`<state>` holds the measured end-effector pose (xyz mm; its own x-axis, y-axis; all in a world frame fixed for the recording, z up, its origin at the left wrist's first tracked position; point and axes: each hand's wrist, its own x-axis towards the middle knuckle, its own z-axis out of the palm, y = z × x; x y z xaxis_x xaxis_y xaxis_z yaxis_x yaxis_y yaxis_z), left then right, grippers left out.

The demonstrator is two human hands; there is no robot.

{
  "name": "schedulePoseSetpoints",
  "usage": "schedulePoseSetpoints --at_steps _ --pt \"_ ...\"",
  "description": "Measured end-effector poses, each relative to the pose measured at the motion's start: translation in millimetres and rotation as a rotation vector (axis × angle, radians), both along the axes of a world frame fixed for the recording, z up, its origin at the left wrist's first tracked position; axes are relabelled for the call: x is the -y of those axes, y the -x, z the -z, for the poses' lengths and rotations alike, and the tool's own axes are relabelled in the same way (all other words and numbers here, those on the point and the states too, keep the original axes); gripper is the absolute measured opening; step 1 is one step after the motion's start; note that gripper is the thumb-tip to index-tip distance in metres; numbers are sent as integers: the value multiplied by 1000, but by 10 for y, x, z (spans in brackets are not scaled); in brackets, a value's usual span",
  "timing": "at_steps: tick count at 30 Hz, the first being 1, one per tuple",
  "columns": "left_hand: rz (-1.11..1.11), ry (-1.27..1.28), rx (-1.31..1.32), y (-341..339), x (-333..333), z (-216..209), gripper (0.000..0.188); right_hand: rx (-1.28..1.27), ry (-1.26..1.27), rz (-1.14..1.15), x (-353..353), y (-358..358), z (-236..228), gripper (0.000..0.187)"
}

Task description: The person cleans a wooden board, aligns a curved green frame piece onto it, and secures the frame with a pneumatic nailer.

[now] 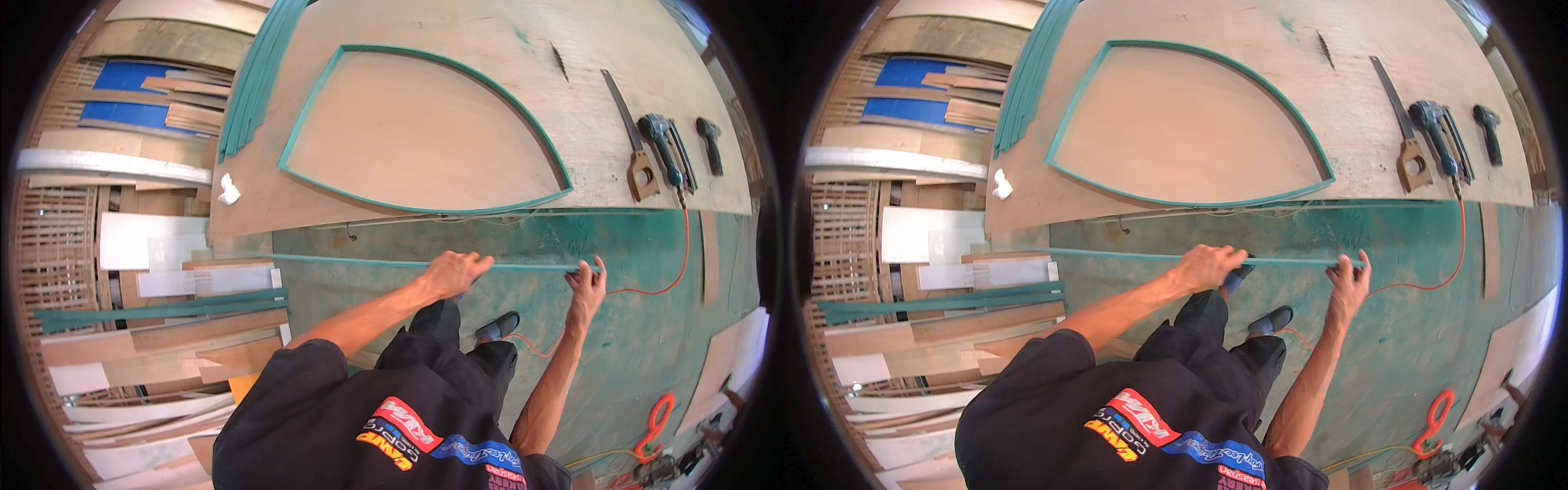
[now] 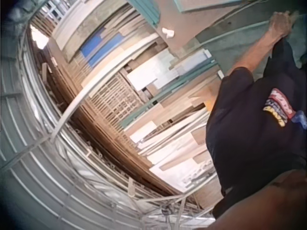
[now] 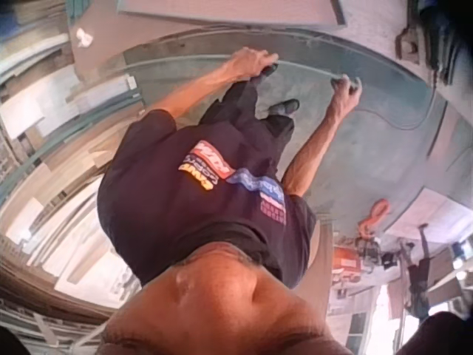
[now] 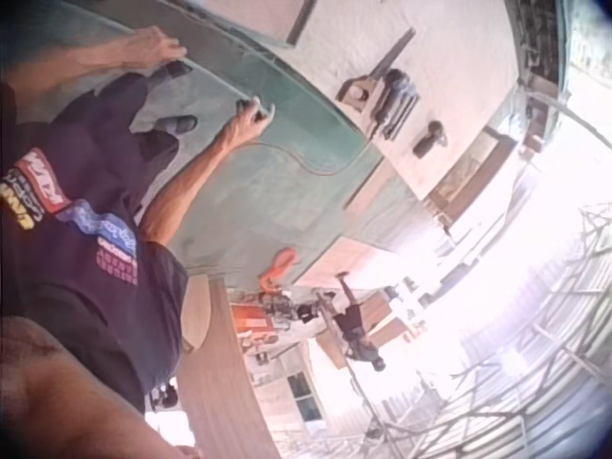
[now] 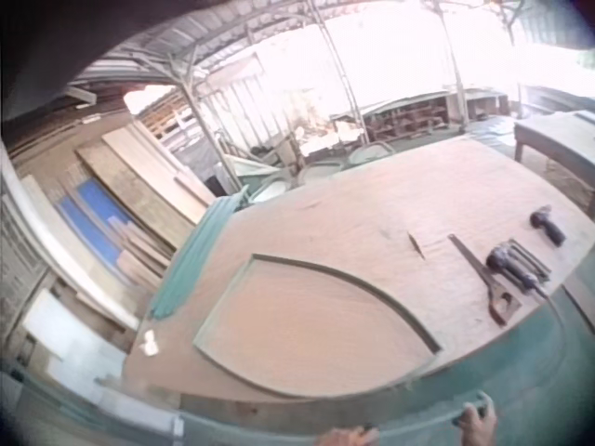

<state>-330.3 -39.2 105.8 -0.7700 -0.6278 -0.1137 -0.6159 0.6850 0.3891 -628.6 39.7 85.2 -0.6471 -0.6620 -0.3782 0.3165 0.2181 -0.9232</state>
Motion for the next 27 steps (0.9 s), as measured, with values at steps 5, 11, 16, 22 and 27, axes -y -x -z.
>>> schedulePoseSetpoints --at_steps 5,11,16,22,27 --pt "86 -31 49 424 -159 -100 36 -37 -31 98 -422 363 -96 59" --pt "179 -76 45 765 -282 -236 41 -26 2 189 -772 600 -159 62" --pt "218 -70 -9 969 -367 -340 35 -17 56 269 -1017 702 -276 63" --pt "152 -20 -3 889 -253 -424 37 22 130 178 -884 721 -122 73" --pt "60 -64 4 413 40 -201 25 -49 55 128 -110 260 -4 79"
